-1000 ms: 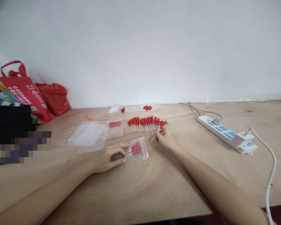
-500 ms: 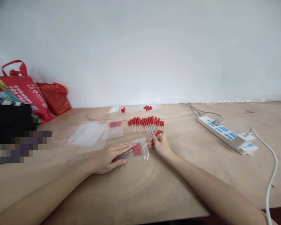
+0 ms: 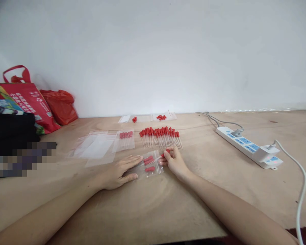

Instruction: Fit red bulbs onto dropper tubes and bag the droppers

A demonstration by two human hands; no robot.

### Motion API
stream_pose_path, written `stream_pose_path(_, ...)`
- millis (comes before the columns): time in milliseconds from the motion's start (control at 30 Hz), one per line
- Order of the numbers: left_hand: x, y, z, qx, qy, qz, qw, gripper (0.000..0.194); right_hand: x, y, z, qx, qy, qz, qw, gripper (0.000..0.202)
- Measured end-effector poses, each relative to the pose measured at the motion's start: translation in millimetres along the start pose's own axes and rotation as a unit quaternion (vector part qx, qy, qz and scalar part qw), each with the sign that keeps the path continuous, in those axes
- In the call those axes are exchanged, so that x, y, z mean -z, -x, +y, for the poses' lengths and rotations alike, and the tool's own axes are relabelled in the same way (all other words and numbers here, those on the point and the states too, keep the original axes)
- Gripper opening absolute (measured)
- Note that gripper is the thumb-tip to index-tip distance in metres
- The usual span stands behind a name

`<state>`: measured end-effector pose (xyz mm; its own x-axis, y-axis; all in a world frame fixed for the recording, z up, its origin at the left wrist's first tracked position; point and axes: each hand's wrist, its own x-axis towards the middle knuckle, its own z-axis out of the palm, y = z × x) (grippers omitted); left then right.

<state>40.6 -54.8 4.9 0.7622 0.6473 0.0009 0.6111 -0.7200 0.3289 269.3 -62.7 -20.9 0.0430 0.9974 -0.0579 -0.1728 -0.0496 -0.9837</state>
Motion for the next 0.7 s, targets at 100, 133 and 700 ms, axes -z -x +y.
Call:
stream_pose_path(100, -0.3, 0, 1, 0.001, 0.007, 0.004, 1.000, 0.055, 1, 1, -1, 0.015, 0.068, -0.045, 0.997, 0.031)
stream_pose_path(133, -0.2, 0, 1, 0.003, 0.011, 0.006, 1.000, 0.055, 2, 1, -1, 0.012, 0.091, -0.062, 0.994, 0.030)
stream_pose_path(700, -1.6, 1, -3, -0.038, 0.023, 0.026, 0.999, 0.050, 33, -21, -19, 0.197, 0.430, -0.037, 0.880, 0.012)
